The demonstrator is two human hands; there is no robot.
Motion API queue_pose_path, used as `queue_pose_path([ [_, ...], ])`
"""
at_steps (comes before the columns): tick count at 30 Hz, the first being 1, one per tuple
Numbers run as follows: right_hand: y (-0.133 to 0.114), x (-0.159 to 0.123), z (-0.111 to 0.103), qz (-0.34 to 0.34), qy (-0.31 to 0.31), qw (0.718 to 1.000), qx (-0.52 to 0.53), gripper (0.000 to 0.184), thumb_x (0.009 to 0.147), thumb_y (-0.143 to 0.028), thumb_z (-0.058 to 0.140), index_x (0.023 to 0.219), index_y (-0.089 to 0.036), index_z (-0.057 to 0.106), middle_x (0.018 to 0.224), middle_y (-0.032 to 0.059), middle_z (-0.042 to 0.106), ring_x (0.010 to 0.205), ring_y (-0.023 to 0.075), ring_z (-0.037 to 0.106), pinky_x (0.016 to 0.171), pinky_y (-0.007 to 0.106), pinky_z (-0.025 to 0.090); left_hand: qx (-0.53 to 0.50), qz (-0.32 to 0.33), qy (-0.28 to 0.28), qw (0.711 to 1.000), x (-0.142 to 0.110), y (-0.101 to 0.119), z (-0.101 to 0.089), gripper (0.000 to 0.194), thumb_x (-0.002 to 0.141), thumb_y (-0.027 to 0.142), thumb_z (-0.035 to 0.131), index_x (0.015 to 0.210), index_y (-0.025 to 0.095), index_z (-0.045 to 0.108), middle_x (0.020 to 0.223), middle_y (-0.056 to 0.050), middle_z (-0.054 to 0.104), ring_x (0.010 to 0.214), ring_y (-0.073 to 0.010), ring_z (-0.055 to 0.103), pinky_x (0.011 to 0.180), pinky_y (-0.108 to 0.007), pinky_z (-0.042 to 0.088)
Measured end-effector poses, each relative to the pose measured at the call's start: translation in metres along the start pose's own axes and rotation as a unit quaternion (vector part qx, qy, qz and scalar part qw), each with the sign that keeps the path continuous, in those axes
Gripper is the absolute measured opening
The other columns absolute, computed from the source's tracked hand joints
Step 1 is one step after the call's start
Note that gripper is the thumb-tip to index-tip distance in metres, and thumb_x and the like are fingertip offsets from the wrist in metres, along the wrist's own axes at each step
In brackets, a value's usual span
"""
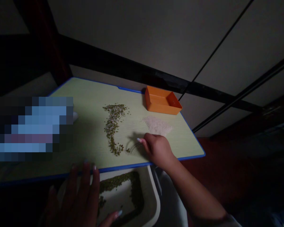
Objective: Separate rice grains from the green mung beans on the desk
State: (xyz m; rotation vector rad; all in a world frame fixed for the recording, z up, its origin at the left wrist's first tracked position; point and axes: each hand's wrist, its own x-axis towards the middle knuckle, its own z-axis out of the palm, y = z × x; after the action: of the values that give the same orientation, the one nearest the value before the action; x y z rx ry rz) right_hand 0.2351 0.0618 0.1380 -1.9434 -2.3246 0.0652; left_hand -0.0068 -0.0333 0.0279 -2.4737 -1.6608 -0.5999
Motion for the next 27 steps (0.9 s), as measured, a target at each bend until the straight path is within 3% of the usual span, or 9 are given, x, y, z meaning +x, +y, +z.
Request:
queue_pose_path([
  [3,-0.007,0.000,0.005,-0.012,0.015,1.000,-0.017,0.027,0.106,-0.037,0.055,0.091,-0.019,0.068,0.078,0.0082,0.077,0.066,0.0186,0.066,0.059,0.030,0.025,-0.008,0.012,0.016,1.000,0.000,-0.002,0.001,0.095,0.093,0.043,0.046,0.167,0.013,-0.006,0.177,-0.025,0.007,0.163,-0.0493,0.006,0.120,-0.085,0.013],
  [9,-0.003,0.013,0.009,0.051,0.030,0.997,-0.051,0.030,0.108,-0.039,0.052,0.092,-0.018,0.069,0.081,0.0115,0.078,0.067,0.0211,0.068,0.059,0.032,0.025,-0.018,0.010,0.015,1.000,0.000,-0.001,0.000,0.094,0.094,0.041,0.046,0.167,0.013,-0.006,0.177,-0.025,0.008,0.163,-0.0491,0.006,0.121,-0.084,0.013],
  [17,-0.001,0.016,0.015,-0.062,0.017,0.997,-0.030,0.031,0.108,-0.039,0.053,0.092,-0.017,0.068,0.080,0.0093,0.076,0.071,0.0198,0.065,0.073,0.031,0.036,-0.035,-0.015,0.001,0.999,-0.001,0.001,-0.001,0.096,0.094,0.044,0.048,0.167,0.021,-0.009,0.178,-0.020,0.012,0.163,-0.0461,0.010,0.124,-0.080,0.012],
  [21,0.006,0.010,0.016,-0.118,0.037,0.992,0.013,0.035,0.109,-0.039,0.048,0.089,-0.018,0.067,0.075,0.0056,0.072,0.069,0.0186,0.060,0.078,0.031,0.036,-0.027,-0.008,-0.001,1.000,0.001,0.001,-0.002,0.094,0.095,0.045,0.044,0.167,0.017,-0.009,0.178,-0.022,0.010,0.164,-0.0462,0.005,0.123,-0.081,0.014],
  [27,0.019,-0.002,0.015,-0.124,0.062,0.990,0.030,0.039,0.110,-0.038,0.042,0.086,-0.019,0.066,0.073,0.0047,0.070,0.067,0.0190,0.056,0.080,0.032,0.034,-0.015,-0.001,-0.009,1.000,0.002,0.002,-0.004,0.093,0.097,0.044,0.043,0.166,0.015,-0.011,0.176,-0.027,0.014,0.162,-0.0506,0.011,0.119,-0.085,0.017],
])
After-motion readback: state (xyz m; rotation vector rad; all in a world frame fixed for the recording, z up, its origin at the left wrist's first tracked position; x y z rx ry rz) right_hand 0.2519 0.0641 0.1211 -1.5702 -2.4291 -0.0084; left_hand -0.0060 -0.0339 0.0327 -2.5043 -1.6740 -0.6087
